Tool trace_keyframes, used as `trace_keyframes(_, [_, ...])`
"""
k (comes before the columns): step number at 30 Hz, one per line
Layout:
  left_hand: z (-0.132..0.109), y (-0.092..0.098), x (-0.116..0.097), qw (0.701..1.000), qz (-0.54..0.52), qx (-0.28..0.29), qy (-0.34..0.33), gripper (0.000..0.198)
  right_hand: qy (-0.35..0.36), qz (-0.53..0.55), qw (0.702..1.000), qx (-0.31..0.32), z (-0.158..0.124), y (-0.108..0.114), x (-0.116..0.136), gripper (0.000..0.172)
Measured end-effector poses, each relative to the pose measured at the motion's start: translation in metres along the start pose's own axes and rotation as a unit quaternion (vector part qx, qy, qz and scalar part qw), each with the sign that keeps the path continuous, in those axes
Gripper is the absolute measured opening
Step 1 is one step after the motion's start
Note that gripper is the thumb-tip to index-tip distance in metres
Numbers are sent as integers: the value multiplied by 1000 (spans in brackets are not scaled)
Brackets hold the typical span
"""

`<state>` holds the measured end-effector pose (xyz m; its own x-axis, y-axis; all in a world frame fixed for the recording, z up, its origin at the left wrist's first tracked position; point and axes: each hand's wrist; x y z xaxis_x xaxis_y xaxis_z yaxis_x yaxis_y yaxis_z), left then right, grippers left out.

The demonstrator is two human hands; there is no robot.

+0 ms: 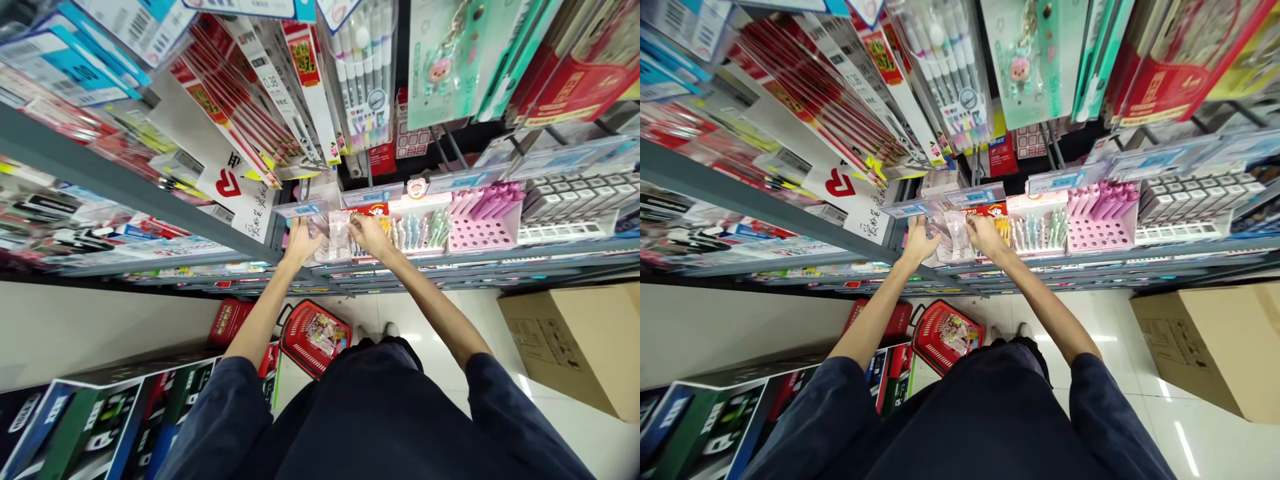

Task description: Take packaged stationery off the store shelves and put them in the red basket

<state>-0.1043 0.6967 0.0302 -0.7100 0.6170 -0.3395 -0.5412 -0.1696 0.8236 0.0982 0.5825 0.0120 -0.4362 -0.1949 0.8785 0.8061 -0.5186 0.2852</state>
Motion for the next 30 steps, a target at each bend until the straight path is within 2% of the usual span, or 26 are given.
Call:
trace_keyframes(3, [0,-3,-4,1000,10,-9,18,58,-14,10,1000,4,0,-1,-6,16])
trace_keyframes(8, [-10,5,-9,998,22,-56,5,52,-23,17,1000,5,0,-2,-12,17])
trace_keyframes(14, [3,5,-2,1000,-8,-11,27,47,-32,29,999,14,0,-5,-10,22])
trace_keyframes(18, [14,1,6,999,-5,22,46,35,-29,38,999,6,-3,-6,-10,22])
trace_keyframes(20, [14,-1,7,999,8,14,38,35,-32,39,999,4,-4,-4,-10,20])
trace_keyframes(25, [5,-1,5,999,-2,-17,41,48,-50,27,998,5,-7,1,-8,21])
trace_keyframes(30, [5,-3,5,999,-11,-28,41,39,-49,31,998,1,-10,3,-5,23])
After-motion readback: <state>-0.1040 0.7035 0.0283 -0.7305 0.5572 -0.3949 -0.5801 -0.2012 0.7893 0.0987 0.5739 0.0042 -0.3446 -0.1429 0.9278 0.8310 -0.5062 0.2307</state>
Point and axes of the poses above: each hand's wrist, its own z-axis towards the middle knuckle, its own y-axis out of the back of the hand, x = y × z, and after that the axes turned 10 degrees about -x, right-handed
